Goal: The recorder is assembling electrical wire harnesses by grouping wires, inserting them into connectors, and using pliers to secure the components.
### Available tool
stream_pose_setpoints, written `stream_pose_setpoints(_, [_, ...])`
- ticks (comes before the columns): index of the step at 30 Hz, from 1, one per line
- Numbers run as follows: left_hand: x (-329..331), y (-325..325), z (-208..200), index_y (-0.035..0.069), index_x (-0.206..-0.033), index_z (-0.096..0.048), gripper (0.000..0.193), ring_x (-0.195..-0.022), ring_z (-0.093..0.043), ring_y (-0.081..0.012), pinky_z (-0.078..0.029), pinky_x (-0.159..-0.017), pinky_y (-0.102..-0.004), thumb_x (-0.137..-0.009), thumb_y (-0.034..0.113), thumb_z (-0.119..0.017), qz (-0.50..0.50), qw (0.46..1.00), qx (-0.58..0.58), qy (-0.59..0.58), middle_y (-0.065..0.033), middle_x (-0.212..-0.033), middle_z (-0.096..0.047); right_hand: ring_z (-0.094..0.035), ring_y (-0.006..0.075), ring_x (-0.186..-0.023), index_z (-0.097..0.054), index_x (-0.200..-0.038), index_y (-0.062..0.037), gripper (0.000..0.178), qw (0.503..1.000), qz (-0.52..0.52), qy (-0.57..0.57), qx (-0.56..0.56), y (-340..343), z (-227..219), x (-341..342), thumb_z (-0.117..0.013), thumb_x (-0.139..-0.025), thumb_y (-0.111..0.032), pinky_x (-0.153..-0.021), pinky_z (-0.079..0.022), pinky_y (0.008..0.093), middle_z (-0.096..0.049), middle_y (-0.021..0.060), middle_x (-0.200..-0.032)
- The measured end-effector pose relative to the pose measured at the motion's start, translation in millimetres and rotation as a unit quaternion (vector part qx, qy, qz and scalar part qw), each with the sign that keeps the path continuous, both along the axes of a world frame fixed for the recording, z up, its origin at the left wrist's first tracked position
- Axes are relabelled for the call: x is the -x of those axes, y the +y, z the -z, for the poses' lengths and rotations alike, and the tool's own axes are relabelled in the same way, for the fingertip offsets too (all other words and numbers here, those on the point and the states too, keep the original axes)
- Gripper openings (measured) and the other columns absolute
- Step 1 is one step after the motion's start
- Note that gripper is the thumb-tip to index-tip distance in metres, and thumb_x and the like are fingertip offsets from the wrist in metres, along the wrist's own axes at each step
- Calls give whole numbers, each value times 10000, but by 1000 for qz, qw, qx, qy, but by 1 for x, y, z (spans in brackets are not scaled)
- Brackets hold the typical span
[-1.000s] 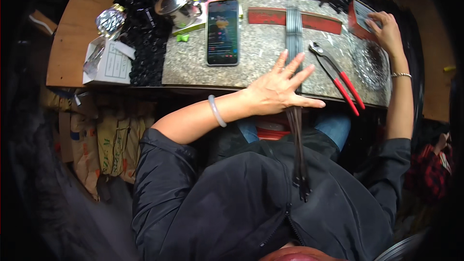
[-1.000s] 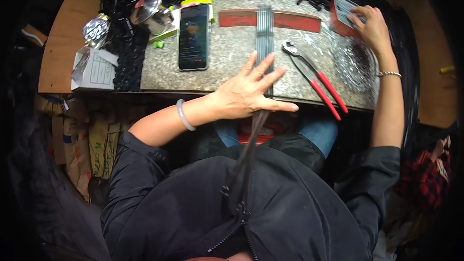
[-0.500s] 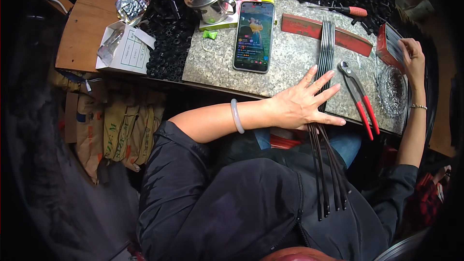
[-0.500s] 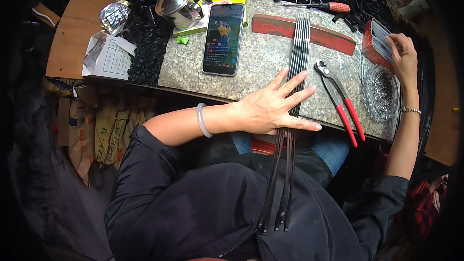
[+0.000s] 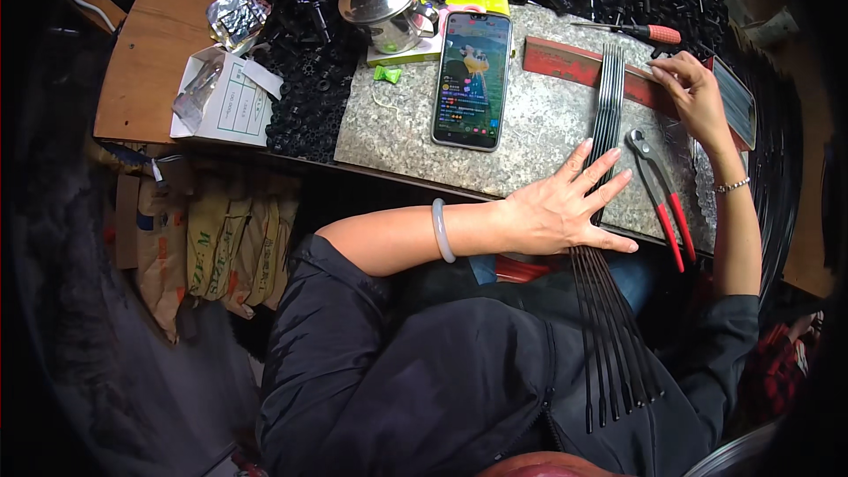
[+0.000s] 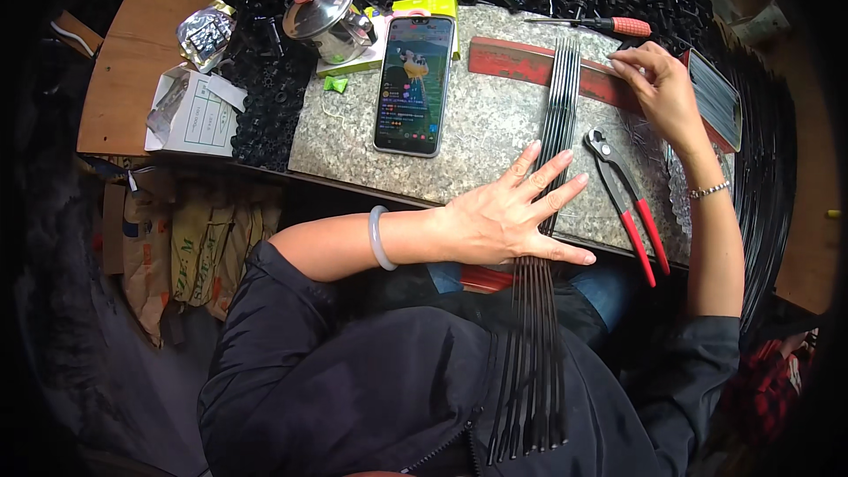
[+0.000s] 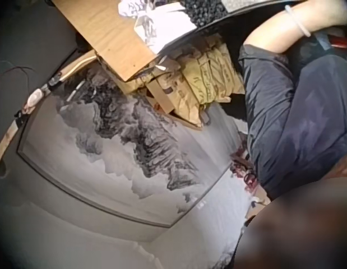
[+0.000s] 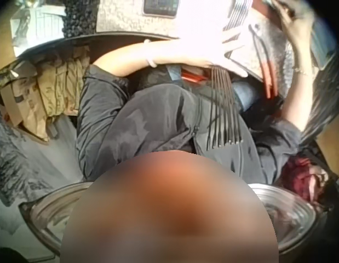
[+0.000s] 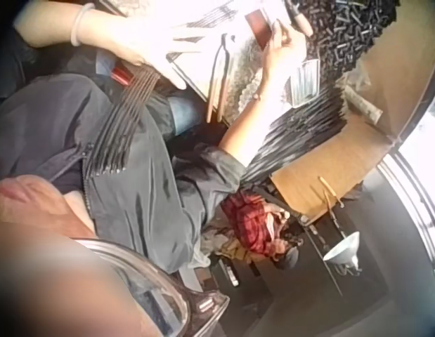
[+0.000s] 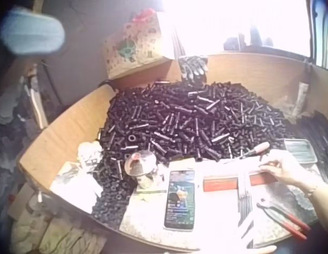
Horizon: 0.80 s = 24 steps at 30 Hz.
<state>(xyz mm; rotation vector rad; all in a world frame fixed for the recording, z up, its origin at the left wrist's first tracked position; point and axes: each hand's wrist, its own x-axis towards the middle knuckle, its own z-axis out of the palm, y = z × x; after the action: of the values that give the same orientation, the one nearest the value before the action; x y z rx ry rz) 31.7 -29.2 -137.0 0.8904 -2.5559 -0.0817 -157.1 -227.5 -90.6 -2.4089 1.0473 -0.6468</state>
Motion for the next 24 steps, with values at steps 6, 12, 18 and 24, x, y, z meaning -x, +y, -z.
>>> stream_pose_setpoints(6, [3, -2, 1, 471, -1387, -341, 527, -1280, -355, -517, -268, -1021, -674, -900, 274, -381, -9, 1000, 20, -12, -296, -1375, -388, -580, 220, -742, -691, -977, -14, 220, 1000, -9, 24, 9, -8, 15, -8, -654, -856, -193, -703, -453, 329, -623, 117, -816])
stream_pose_setpoints(12, [3, -4, -1, 465, -1399, -326, 532, -1274, -365, -512, -289, -1009, -673, -901, 290, -394, -6, 999, 17, -42, -295, -1365, -396, -607, 207, -728, -706, -969, -38, 232, 1000, 20, 17, -15, -6, 14, -12, -667, -842, -228, -694, -479, 326, -670, 134, -831])
stream_pose_setpoints(18, [4, -4, -1, 474, -1412, -296, 546, -1272, -376, -505, -284, -1013, -668, -902, 303, -389, -10, 999, 13, -41, -286, -1364, -401, -630, 187, -740, -710, -966, -42, 225, 999, 26, 14, -19, -4, 14, -14, -673, -840, -224, -707, -495, 310, -688, 116, -848])
stream_pose_setpoints(24, [5, -4, 0, 474, -1415, -293, 552, -1269, -385, -500, -286, -1013, -663, -898, 306, -390, -12, 999, 11, -39, -284, -1365, -403, -634, 177, -740, -705, -968, -32, 227, 999, 26, 1, -22, -4, 17, -14, -668, -845, -220, -711, -500, 304, -692, 114, -846])
